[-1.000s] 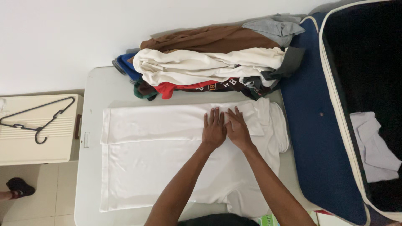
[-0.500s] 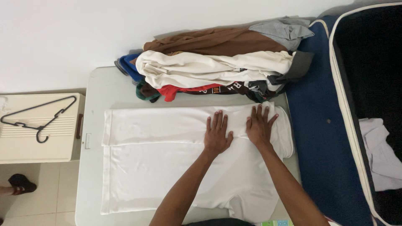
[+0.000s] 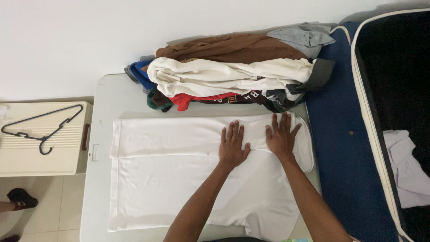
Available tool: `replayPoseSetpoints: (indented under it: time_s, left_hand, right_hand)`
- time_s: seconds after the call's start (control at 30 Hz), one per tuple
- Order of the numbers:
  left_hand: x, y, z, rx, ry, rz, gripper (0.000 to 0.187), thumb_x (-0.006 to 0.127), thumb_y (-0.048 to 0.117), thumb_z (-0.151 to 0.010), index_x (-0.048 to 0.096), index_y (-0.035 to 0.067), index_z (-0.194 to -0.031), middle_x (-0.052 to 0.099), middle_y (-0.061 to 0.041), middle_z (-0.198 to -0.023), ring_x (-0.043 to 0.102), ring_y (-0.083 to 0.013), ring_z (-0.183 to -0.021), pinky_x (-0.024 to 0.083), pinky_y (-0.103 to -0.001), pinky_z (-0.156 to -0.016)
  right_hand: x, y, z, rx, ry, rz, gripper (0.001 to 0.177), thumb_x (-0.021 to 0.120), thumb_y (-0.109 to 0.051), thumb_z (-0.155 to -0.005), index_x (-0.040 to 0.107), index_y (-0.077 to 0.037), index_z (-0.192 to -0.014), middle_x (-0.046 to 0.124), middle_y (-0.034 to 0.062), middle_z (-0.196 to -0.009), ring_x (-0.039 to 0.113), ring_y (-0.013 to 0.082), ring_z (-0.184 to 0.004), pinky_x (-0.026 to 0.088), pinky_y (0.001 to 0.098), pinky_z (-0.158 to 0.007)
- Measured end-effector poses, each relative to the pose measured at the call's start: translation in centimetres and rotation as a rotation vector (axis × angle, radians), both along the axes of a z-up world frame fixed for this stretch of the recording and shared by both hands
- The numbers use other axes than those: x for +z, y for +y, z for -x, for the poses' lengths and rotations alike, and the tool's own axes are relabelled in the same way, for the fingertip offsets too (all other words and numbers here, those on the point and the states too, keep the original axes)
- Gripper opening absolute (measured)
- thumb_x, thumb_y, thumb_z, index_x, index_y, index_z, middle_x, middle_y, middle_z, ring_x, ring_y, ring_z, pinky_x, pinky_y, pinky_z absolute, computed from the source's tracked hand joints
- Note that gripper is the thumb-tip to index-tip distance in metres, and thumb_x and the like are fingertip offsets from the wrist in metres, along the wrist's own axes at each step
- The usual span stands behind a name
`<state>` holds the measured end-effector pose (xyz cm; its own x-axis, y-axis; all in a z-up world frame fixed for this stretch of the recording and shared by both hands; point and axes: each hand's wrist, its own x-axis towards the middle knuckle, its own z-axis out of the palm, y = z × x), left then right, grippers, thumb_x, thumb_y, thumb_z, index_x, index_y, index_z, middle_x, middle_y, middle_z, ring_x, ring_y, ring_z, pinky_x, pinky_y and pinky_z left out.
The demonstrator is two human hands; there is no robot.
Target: The person places a folded white polo shirt into a suitcase and then spreads a large white t-shirt on a table to begin folding it.
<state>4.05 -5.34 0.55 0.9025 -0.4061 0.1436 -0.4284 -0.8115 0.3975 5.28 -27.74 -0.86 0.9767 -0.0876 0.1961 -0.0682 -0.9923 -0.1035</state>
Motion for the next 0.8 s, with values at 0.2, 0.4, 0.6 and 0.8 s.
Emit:
replayPoseSetpoints:
  time_s: [0.2,0.4,0.6,0.8]
  left_hand:
    - [0.3,0.4,-0.5,-0.028,0.037,0.126,0.073,0.055,0.039,-0.095,0.040,-0.002,-0.152,0.027,-0.025,-0.164,0.020,-0.0393,-0.154,0.013,-0.058,-0.123]
    - [-1.2,6.3,0.0,0.091,-0.121,0.464,0.049,0.059,0.019,-0.101,0.053,-0.002,-0.145,0.042,-0.028,-0.159,0.034,-0.0428,-0.152,0.023,-0.058,-0.124]
    - [-1.0,18.9,0.9,0.505,-0.075,-0.001,0.057,0.057,0.030,-0.098,0.050,0.002,-0.147,0.032,-0.029,-0.160,0.020,-0.0484,-0.151,0.013,-0.064,-0.119]
    - [-2.1,22.2,1.2,0.488,-0.074,-0.054,0.061,0.045,0.039,-0.105,0.044,0.004,-0.154,0.028,-0.026,-0.165,0.020,-0.0432,-0.155,0.013,-0.059,-0.125]
  right_hand:
    - [0.0,-0.4,-0.5,0.002,0.067,-0.017,0.064,0.045,-0.041,-0.103,0.042,-0.005,-0.156,0.026,0.0273,-0.164,0.018,0.0421,-0.155,0.005,0.0779,-0.114]
    - [0.7,1.9,1.4,0.046,0.056,-0.075,0.063,0.043,-0.041,-0.106,0.040,-0.004,-0.157,0.021,0.0323,-0.166,0.015,0.0492,-0.157,0.003,0.0715,-0.121]
    - [0.5,4.3,3.2,0.059,0.106,-0.105,0.069,0.040,-0.051,-0.104,0.038,-0.006,-0.157,0.019,0.0314,-0.164,0.015,0.0486,-0.153,0.005,0.0679,-0.120]
    - [0.1,5.0,2.8,0.005,0.030,-0.031,0.072,0.039,-0.053,-0.104,0.036,-0.006,-0.158,0.019,0.0307,-0.167,0.014,0.0516,-0.153,0.008,0.0633,-0.122]
